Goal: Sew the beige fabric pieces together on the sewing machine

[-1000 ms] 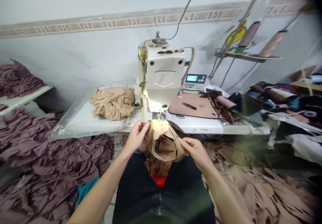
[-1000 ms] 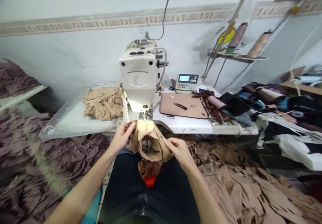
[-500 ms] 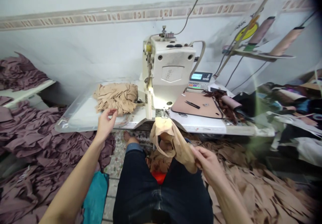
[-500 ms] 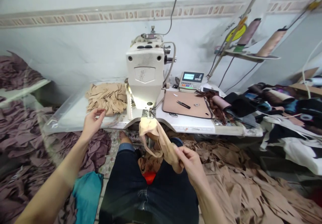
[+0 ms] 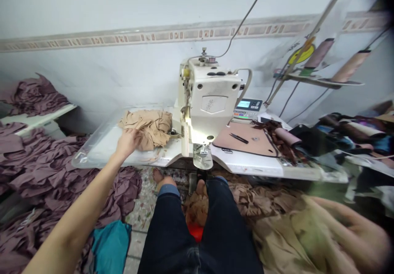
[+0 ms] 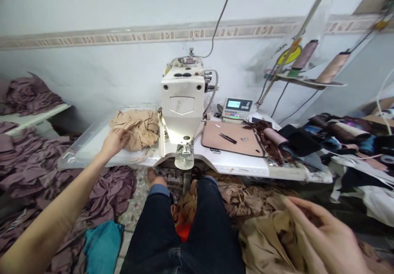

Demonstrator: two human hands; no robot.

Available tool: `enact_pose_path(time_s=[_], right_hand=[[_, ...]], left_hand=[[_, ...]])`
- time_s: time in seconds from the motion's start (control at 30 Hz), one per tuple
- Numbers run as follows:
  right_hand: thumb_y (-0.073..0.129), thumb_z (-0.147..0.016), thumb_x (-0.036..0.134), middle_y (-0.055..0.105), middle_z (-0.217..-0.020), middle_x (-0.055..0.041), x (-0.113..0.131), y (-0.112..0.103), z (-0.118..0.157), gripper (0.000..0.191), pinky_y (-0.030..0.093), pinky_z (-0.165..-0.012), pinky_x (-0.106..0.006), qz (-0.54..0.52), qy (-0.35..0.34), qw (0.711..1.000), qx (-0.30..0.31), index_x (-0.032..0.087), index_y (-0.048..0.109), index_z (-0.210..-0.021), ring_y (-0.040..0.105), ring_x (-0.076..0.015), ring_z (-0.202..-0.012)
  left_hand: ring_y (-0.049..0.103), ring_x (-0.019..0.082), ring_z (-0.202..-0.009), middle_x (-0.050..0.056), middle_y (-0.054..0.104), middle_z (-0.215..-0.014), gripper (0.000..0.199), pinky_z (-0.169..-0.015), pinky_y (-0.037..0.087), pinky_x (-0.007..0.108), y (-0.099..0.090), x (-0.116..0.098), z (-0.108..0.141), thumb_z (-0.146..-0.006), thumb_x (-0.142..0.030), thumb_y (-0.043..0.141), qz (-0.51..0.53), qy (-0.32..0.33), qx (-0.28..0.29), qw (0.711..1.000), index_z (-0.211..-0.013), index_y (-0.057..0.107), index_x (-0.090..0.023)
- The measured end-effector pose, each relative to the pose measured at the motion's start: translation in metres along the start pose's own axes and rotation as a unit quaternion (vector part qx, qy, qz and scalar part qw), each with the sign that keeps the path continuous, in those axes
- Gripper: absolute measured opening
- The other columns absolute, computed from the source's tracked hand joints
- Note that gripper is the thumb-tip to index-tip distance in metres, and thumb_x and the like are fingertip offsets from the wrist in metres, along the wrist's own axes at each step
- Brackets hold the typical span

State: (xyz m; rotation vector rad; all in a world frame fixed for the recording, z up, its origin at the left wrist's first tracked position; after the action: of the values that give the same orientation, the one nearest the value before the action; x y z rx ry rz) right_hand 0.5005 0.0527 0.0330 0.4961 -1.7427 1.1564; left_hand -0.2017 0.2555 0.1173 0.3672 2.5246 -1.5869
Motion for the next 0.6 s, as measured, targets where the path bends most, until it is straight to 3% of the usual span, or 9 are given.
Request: enact_pose_path(time_s=[0.07,0.13,0.23,0.33,0.4,0.47,0.53,0.6], right_hand=[[0.089,-0.06,0.067,0.084,-0.088,-0.018,0.0,0.037,0.014,0.041,0.06,-0.064,-0.047,-0.005,0.01,0.998,0.066,0.029,0.087,-0.075,0.077,-0.0407,-0.08],[0.086,-0.06,0.073,0.082,-0.08,-0.0152,0.009,0.09,0.039,0.05,0.062,-0.068,-0.043,-0.023,0.001,0.984,0.177,0.024,0.085,-0.07,0.077,-0.0377,-0.077],[0.076,-0.078,0.074,0.08,-0.078,-0.0102,0.036,0.163,0.084,0.055,0.058,-0.069,-0.034,-0.052,-0.024,0.946,0.319,0.02,0.084,-0.076,0.073,-0.0281,-0.075],[0.076,-0.084,0.07,0.074,-0.073,-0.0065,0.073,0.207,0.118,0.053,0.054,-0.068,-0.031,-0.102,-0.045,0.921,0.374,0.018,0.08,-0.073,0.067,-0.0223,-0.071],[0.083,-0.082,0.062,0.075,-0.083,-0.007,0.099,0.225,0.135,0.045,0.052,-0.066,-0.029,-0.151,-0.052,0.911,0.381,0.018,0.082,-0.081,0.067,-0.0219,-0.076],[0.094,-0.073,0.053,0.076,-0.105,-0.0083,0.12,0.239,0.149,0.048,0.05,-0.06,-0.026,-0.199,-0.047,0.905,0.374,0.02,0.083,-0.106,0.066,-0.0206,-0.078],[0.1,-0.066,0.042,0.074,-0.115,-0.0074,0.134,0.252,0.164,0.062,0.049,-0.059,-0.025,-0.236,-0.048,0.89,0.388,0.021,0.078,-0.121,0.063,-0.0184,-0.076],[0.097,-0.069,0.036,0.074,-0.101,-0.0036,0.138,0.263,0.18,0.048,0.049,-0.062,-0.025,-0.252,-0.053,0.862,0.436,0.019,0.079,-0.111,0.06,-0.0168,-0.073]], left_hand=[[0.062,0.039,-0.11,0.019,0.076,-0.102,0.023,-0.101,0.048,0.049,-0.011,-0.008,0.008,-0.091,-0.027,0.056,-0.048,-0.007,-0.02,0.999,-0.1,0.074,-0.016],[0.061,0.04,-0.108,0.019,0.075,-0.097,0.023,-0.096,0.048,0.049,-0.03,-0.03,0.023,-0.096,-0.026,0.053,-0.1,0.005,-0.053,0.994,-0.094,0.074,-0.016],[0.061,0.037,-0.105,0.015,0.074,-0.092,0.024,-0.094,0.047,0.048,-0.056,-0.09,0.056,-0.103,-0.028,0.055,-0.078,0.084,-0.086,0.99,-0.092,0.074,-0.018],[0.061,0.03,-0.098,0.009,0.074,-0.089,0.018,-0.09,0.047,0.042,-0.065,-0.16,0.098,-0.104,-0.027,0.062,0.08,0.173,-0.041,0.981,-0.094,0.074,-0.019],[0.063,0.024,-0.09,0.006,0.074,-0.087,0.019,-0.084,0.047,0.037,-0.056,-0.2,0.127,-0.104,-0.027,0.067,0.202,0.196,0.03,0.959,-0.088,0.073,-0.019],[0.066,0.021,-0.088,0.005,0.076,-0.091,0.012,-0.081,0.048,0.032,-0.032,-0.229,0.154,-0.101,-0.026,0.072,0.305,0.173,0.136,0.927,-0.092,0.076,-0.02],[0.064,0.017,-0.076,0.003,0.074,-0.085,0.008,-0.069,0.045,0.027,-0.004,-0.243,0.176,-0.097,-0.023,0.074,0.39,0.102,0.222,0.888,-0.092,0.078,-0.019],[0.058,0.014,-0.066,0.001,0.07,-0.078,0.005,-0.061,0.04,0.025,0.024,-0.245,0.196,-0.093,-0.021,0.076,0.442,0.025,0.293,0.848,-0.09,0.079,-0.018]])
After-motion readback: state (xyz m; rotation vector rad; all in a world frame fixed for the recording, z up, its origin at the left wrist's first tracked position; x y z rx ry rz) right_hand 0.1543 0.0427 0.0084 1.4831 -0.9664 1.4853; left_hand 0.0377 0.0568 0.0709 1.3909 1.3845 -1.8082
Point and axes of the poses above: each hand's wrist, its own z-axis away from the middle knuckle, its own y-axis out of the palm, x = y × z, the point moved 8 cm from there along -z, towards the middle knuckle
